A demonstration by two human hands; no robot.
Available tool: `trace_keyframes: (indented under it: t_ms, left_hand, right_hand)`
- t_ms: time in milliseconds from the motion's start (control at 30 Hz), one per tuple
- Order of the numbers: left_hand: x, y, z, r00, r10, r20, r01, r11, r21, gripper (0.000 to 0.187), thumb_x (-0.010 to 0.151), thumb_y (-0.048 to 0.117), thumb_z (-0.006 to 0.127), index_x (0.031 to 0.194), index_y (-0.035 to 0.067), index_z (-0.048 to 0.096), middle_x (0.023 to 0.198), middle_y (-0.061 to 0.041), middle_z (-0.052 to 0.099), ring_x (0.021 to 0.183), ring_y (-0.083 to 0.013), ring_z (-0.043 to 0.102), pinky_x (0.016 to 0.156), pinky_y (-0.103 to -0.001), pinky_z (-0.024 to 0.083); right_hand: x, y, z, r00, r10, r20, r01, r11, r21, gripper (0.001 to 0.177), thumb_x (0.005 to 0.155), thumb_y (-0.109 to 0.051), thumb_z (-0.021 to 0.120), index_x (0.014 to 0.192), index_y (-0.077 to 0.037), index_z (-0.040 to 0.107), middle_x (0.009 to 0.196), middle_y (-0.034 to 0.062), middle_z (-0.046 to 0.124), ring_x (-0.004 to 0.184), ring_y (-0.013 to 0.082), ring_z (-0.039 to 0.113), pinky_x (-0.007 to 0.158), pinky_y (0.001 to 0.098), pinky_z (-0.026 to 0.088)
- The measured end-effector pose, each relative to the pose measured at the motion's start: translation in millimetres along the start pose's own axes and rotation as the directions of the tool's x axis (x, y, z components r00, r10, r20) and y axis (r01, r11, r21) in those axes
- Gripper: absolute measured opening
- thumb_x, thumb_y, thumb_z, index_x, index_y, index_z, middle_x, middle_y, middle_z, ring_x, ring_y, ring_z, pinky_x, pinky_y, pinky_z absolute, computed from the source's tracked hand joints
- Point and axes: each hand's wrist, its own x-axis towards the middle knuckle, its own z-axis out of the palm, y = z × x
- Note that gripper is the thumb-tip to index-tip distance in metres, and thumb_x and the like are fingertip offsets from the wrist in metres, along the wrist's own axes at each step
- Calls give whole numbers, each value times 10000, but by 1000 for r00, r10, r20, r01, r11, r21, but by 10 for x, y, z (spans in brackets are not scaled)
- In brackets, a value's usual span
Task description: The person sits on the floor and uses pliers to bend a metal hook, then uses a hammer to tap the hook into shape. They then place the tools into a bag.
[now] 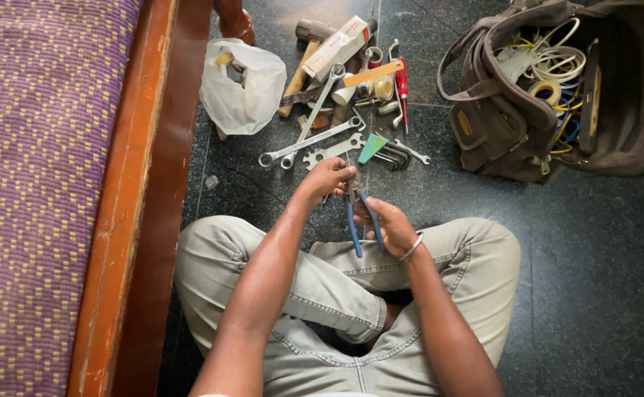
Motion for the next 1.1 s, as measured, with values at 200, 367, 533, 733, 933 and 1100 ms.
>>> trace_keyframes:
  t_ms: [200, 367, 533, 733, 933, 1100]
  left_hand:
    - [77, -174, 9, 999, 24, 23, -23, 999, -24, 240, 994, 280, 668, 1011, 42, 688, 853, -37, 681, 704, -138, 619, 603, -288, 523]
    - [174, -278, -10, 999, -50, -2, 49, 996, -70, 295, 1022, 320, 587, 995, 39, 673, 841, -44, 684, 696, -133, 663, 581, -272, 561]
    - [191, -285, -33, 989, 22, -144, -41, 990, -132, 280, 1023, 291, 603, 982, 30, 694, 822, -48, 647, 659, -136, 636, 554, -296, 568]
    - [2, -80, -35, 973, 81, -216, -95, 994, -53, 251, 999, 238, 585, 967, 22, 710, 766, -33, 722, 612, -130, 640, 532, -295, 511]
    - [125, -186, -67, 990, 52, -131, -83, 968, -238, 262, 1023, 224, 555, 963, 13, 700, 803, -52, 724, 667, -138, 693, 590, -298, 578]
    - [175, -228, -80, 988, 37, -148, -71, 970, -233, 261, 1030, 236, 550, 944, 33, 689, 817, -48, 713, 666, -133, 692, 598, -296, 587]
  right_hand:
    - [18, 66, 27, 997, 62, 38, -59, 996, -70, 205, 1030, -189, 568, 1155, -33, 616, 1084, 98, 743, 803, 51, 690, 452, 156, 431]
    - [-22, -22, 98, 995, 54, 88, -53, 998, -16, 298, 902, 41, 507, 1181, 0, 603, 1182, 173, 733, 851, 91, 696, 469, 161, 463]
    - [-30, -8, 140, 990, 77, 121, -85, 995, 56, 475, 814, 126, 429, 1265, 63, 564, 1289, 219, 672, 1068, 216, 697, 724, 245, 613]
    - [-95, -22, 262, 986, 84, 144, -95, 992, 78, 542, 774, 130, 424, 1302, 80, 535, 1339, 234, 643, 1182, 278, 696, 925, 342, 594]
    - [-72, 61, 234, 966, 21, 256, -76, 975, 207, 551, 762, 149, 421, 1300, 84, 525, 1290, 213, 642, 1201, 315, 665, 1091, 496, 530]
    - [-25, 157, 174, 965, 2, 262, -63, 972, 225, 536, 791, 179, 436, 1304, 62, 540, 1218, 173, 653, 1154, 303, 666, 1092, 530, 508]
